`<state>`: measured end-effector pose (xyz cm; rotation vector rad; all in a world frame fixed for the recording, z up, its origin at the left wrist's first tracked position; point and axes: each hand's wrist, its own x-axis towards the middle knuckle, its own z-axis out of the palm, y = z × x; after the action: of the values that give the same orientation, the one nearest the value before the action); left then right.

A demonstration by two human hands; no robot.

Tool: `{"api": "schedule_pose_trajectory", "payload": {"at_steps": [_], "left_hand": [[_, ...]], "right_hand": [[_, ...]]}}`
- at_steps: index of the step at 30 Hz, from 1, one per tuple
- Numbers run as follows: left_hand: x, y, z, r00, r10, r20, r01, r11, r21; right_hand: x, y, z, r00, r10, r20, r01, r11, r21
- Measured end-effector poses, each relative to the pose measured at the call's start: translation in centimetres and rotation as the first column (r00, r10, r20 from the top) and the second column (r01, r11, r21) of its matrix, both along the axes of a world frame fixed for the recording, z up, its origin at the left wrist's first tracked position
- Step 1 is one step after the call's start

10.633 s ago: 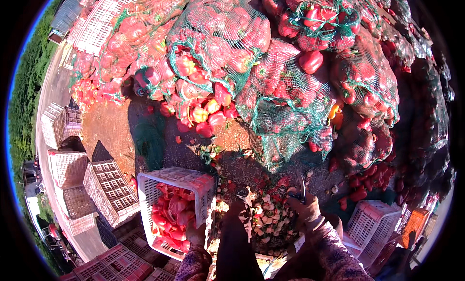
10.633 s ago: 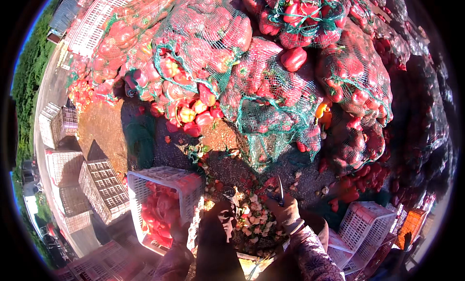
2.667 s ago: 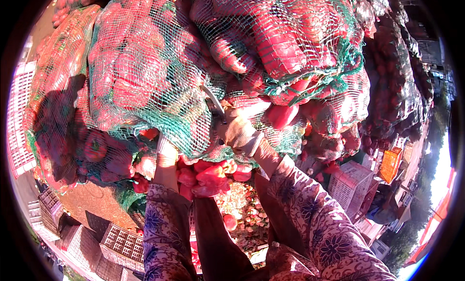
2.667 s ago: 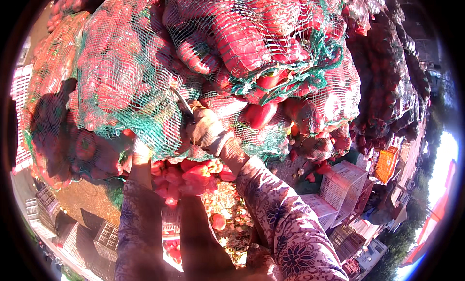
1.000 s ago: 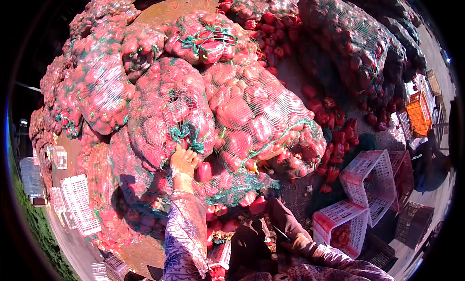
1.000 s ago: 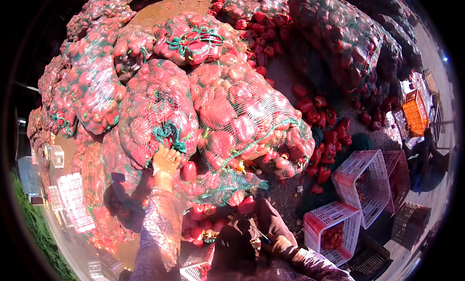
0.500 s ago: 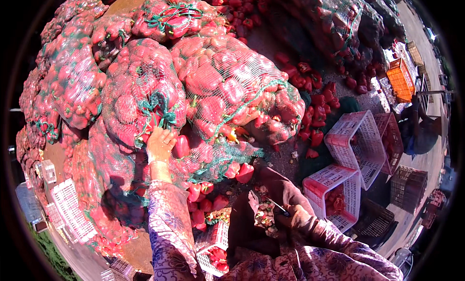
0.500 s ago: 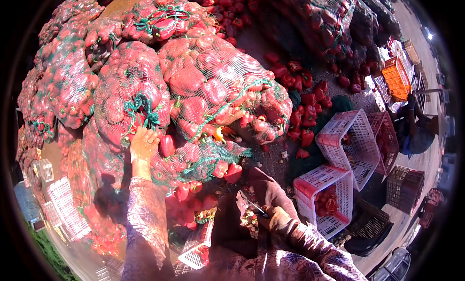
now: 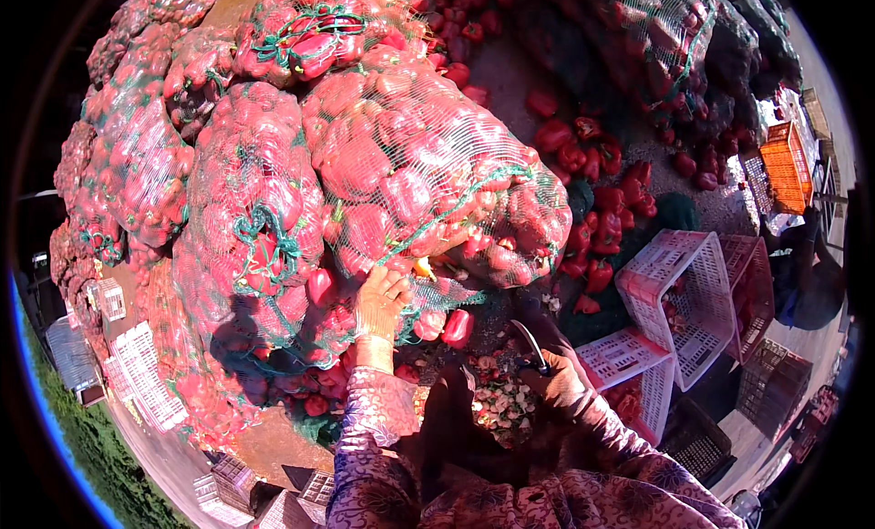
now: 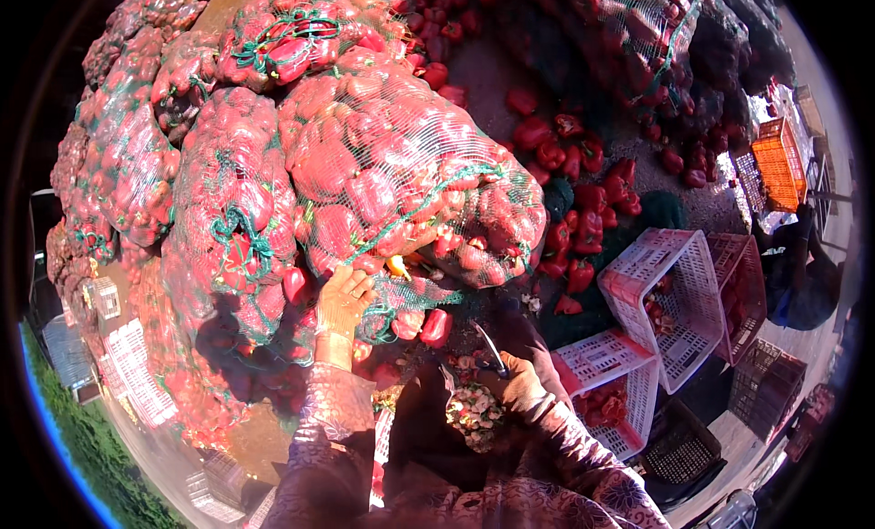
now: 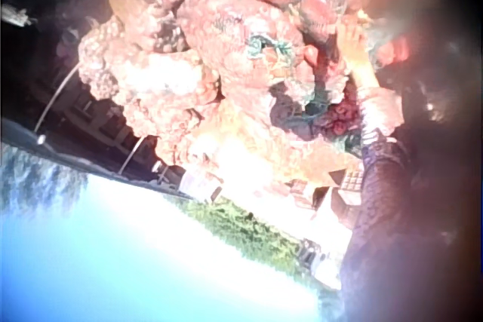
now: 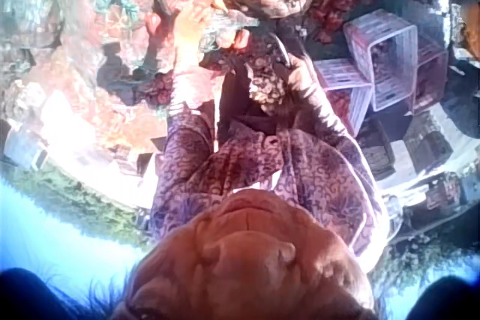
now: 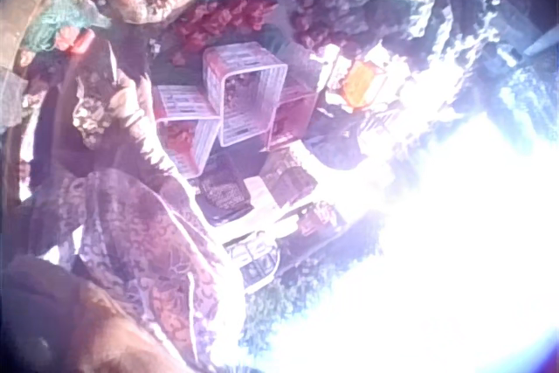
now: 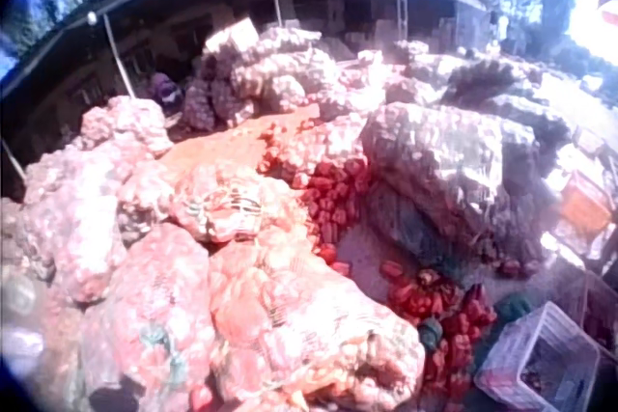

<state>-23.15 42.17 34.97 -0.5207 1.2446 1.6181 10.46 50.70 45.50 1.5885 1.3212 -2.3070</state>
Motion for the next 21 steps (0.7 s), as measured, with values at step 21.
{"api": "schedule_pose_trajectory", "payload": {"at_steps": [21], "left_hand": [[0.2, 9.3, -0.3, 0.995, -0.056, -0.078, 0.02, 0.914, -0.405]], "right_hand": [[9.7, 8.5, -6.7, 0.967, -0.255, 0.022, 0.255, 0.958, -0.132]]}}
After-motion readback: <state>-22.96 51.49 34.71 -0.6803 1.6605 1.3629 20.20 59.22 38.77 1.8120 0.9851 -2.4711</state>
